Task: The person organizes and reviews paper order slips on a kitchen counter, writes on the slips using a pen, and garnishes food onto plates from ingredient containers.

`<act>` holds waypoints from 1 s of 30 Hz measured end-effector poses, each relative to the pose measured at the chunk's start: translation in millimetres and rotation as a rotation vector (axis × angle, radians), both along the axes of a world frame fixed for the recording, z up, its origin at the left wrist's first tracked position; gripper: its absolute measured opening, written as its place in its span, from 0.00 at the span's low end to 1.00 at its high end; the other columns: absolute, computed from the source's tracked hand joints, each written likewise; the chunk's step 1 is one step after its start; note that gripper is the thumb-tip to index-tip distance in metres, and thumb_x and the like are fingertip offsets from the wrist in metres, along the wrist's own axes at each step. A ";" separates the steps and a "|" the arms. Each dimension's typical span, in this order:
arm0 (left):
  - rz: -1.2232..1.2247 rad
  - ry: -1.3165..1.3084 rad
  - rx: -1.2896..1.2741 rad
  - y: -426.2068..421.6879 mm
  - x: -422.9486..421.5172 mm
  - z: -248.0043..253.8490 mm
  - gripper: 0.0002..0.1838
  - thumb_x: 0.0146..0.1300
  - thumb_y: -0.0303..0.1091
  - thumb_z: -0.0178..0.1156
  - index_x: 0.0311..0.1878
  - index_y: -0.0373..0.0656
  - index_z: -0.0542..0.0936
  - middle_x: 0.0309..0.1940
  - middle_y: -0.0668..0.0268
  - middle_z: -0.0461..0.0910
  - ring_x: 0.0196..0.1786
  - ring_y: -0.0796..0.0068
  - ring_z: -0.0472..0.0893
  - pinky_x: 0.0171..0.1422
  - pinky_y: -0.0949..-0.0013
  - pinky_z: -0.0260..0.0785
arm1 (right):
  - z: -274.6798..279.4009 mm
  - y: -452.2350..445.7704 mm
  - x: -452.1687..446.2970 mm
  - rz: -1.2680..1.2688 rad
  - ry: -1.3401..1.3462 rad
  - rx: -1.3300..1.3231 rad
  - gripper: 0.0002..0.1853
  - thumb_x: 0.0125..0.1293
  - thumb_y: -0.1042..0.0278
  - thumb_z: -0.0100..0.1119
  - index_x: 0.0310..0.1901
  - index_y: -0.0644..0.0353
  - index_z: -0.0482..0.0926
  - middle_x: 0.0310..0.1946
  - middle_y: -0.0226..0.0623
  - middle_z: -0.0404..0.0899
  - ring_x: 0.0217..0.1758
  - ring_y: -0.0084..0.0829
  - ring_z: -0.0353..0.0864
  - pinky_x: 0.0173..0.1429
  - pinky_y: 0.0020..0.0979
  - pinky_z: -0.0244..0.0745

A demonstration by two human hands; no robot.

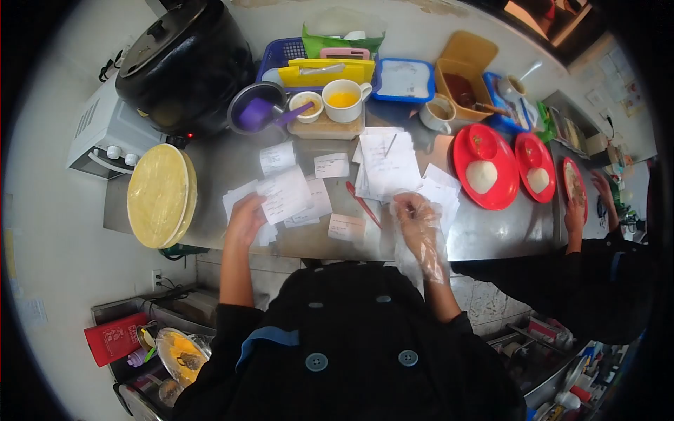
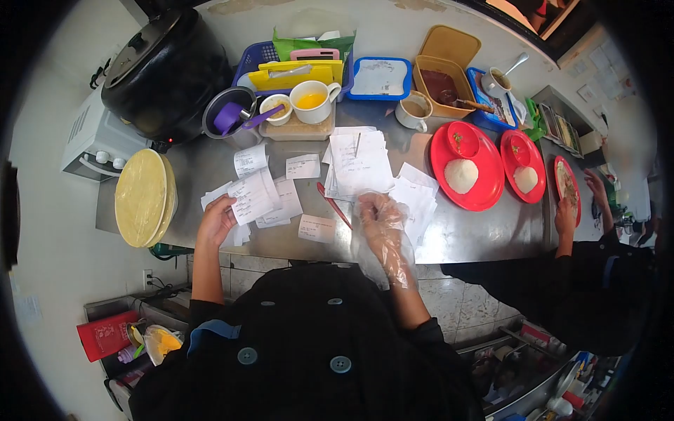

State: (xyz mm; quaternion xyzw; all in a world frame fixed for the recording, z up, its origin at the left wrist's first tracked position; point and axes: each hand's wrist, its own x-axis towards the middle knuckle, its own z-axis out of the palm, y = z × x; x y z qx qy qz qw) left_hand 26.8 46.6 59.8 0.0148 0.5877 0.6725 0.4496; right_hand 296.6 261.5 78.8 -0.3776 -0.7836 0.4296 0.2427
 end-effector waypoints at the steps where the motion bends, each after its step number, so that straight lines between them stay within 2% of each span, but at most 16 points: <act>1: 0.024 -0.032 0.079 0.3 1.1 4.7 0.13 0.58 0.27 0.53 0.46 0.32 0.73 0.41 0.59 0.77 0.44 0.67 0.79 0.48 0.66 0.73 | -4.8 -0.3 -2.3 0.049 0.013 -0.081 0.09 0.57 0.73 0.55 0.41 0.60 0.77 0.34 0.40 0.76 0.36 0.33 0.75 0.43 0.32 0.70; 4: -0.039 -0.008 0.121 11.4 15.4 16.5 0.14 0.59 0.27 0.53 0.48 0.32 0.73 0.42 0.59 0.77 0.46 0.67 0.79 0.48 0.66 0.73 | 12.2 -11.7 -25.7 0.141 0.032 -0.447 0.15 0.63 0.65 0.55 0.49 0.62 0.75 0.40 0.41 0.78 0.44 0.31 0.75 0.50 0.30 0.69; 7: -0.165 0.035 0.097 33.1 43.9 23.6 0.16 0.59 0.29 0.54 0.49 0.32 0.72 0.43 0.59 0.77 0.45 0.69 0.79 0.47 0.67 0.72 | 24.5 -24.0 -48.6 0.135 0.113 -0.601 0.20 0.64 0.62 0.55 0.52 0.66 0.71 0.41 0.43 0.78 0.44 0.30 0.75 0.50 0.30 0.69; 9: -0.193 0.061 0.098 50.6 68.0 32.1 0.16 0.60 0.31 0.56 0.49 0.33 0.73 0.41 0.61 0.77 0.42 0.72 0.78 0.44 0.71 0.73 | 34.5 -25.0 -59.2 0.286 0.132 -0.687 0.22 0.65 0.59 0.53 0.53 0.68 0.71 0.40 0.43 0.79 0.43 0.27 0.76 0.46 0.27 0.71; 10: -0.298 0.172 0.049 56.3 77.2 35.7 0.16 0.60 0.32 0.58 0.49 0.34 0.74 0.40 0.62 0.77 0.40 0.73 0.78 0.41 0.72 0.73 | 40.6 -24.2 -60.6 0.198 -0.170 -0.387 0.18 0.63 0.64 0.56 0.49 0.69 0.73 0.40 0.44 0.79 0.41 0.29 0.77 0.45 0.27 0.72; 11: -0.402 0.281 -0.003 57.0 80.6 37.4 0.15 0.60 0.33 0.59 0.48 0.35 0.74 0.39 0.63 0.77 0.38 0.75 0.78 0.38 0.74 0.73 | 38.3 -21.8 -59.5 0.206 -0.170 -0.389 0.18 0.63 0.64 0.56 0.49 0.69 0.73 0.40 0.44 0.79 0.41 0.29 0.77 0.45 0.27 0.72; 13: -0.404 0.320 -0.024 47.1 68.7 17.6 0.13 0.61 0.33 0.58 0.46 0.37 0.76 0.38 0.65 0.77 0.37 0.76 0.78 0.38 0.74 0.75 | 26.3 -11.9 -52.6 0.189 0.007 -0.626 0.23 0.58 0.68 0.59 0.52 0.74 0.69 0.42 0.47 0.78 0.41 0.33 0.77 0.45 0.29 0.72; 15: -0.145 0.559 -0.142 28.9 44.8 -2.7 0.13 0.61 0.32 0.58 0.46 0.35 0.75 0.35 0.64 0.78 0.33 0.77 0.79 0.34 0.74 0.75 | -3.9 -4.8 -51.4 0.128 -0.058 -0.540 0.24 0.56 0.70 0.60 0.52 0.78 0.68 0.43 0.51 0.77 0.43 0.37 0.78 0.47 0.30 0.73; 17: -0.046 0.652 -0.229 5.7 25.6 -27.1 0.13 0.60 0.31 0.59 0.46 0.34 0.75 0.33 0.63 0.78 0.29 0.78 0.78 0.30 0.75 0.75 | -49.9 5.5 -43.5 0.004 0.069 -0.524 0.26 0.56 0.70 0.60 0.52 0.80 0.66 0.45 0.54 0.77 0.47 0.40 0.78 0.50 0.30 0.72; 18: -0.045 0.625 -0.261 -0.7 19.4 -33.1 0.13 0.60 0.30 0.59 0.45 0.34 0.75 0.32 0.63 0.78 0.27 0.78 0.78 0.28 0.75 0.74 | -41.8 1.2 -44.8 -0.036 0.065 -0.536 0.27 0.56 0.70 0.60 0.53 0.81 0.66 0.46 0.55 0.76 0.49 0.40 0.77 0.53 0.30 0.71; 20: -0.040 0.596 -0.286 -2.5 19.4 -41.1 0.12 0.59 0.29 0.59 0.44 0.33 0.75 0.30 0.63 0.78 0.25 0.79 0.77 0.26 0.76 0.73 | -32.1 -11.6 -54.2 -0.031 0.005 -0.287 0.25 0.56 0.69 0.61 0.51 0.79 0.68 0.45 0.55 0.76 0.47 0.40 0.77 0.51 0.31 0.71; 22: -0.051 0.601 -0.265 5.1 24.9 -38.6 0.12 0.58 0.29 0.59 0.43 0.33 0.76 0.30 0.63 0.78 0.24 0.79 0.77 0.25 0.77 0.73 | -28.9 -9.6 -66.2 0.261 0.276 -0.553 0.21 0.57 0.69 0.59 0.48 0.76 0.71 0.42 0.52 0.77 0.43 0.40 0.78 0.48 0.33 0.72; 25: -0.046 0.626 -0.385 11.9 28.7 -39.1 0.12 0.55 0.29 0.60 0.42 0.34 0.76 0.29 0.64 0.78 0.24 0.80 0.77 0.23 0.77 0.71 | -73.0 -14.9 -97.8 0.312 0.348 -0.415 0.18 0.56 0.67 0.60 0.44 0.72 0.73 0.38 0.49 0.78 0.38 0.40 0.78 0.46 0.35 0.72; 27: -0.034 0.881 -0.518 12.1 23.9 -53.0 0.13 0.50 0.30 0.64 0.38 0.35 0.78 0.25 0.61 0.78 0.25 0.72 0.77 0.29 0.70 0.70 | -83.4 -17.8 -113.0 0.336 0.199 -0.378 0.21 0.52 0.65 0.62 0.44 0.70 0.73 0.35 0.49 0.78 0.38 0.41 0.77 0.45 0.36 0.71; 28: -0.037 0.886 -0.510 11.5 21.5 -58.4 0.13 0.50 0.30 0.64 0.38 0.35 0.78 0.25 0.61 0.78 0.25 0.72 0.77 0.29 0.70 0.70 | -75.8 -19.0 -114.7 0.331 0.202 -0.371 0.21 0.52 0.65 0.62 0.44 0.70 0.73 0.35 0.49 0.78 0.38 0.41 0.77 0.45 0.36 0.71; 30: -0.122 1.024 -0.581 8.9 16.9 -68.3 0.15 0.51 0.32 0.63 0.40 0.35 0.77 0.25 0.65 0.77 0.23 0.77 0.76 0.24 0.73 0.68 | -62.8 -24.4 -117.9 0.278 0.000 -0.222 0.16 0.52 0.67 0.60 0.39 0.70 0.76 0.32 0.48 0.79 0.35 0.37 0.78 0.39 0.35 0.72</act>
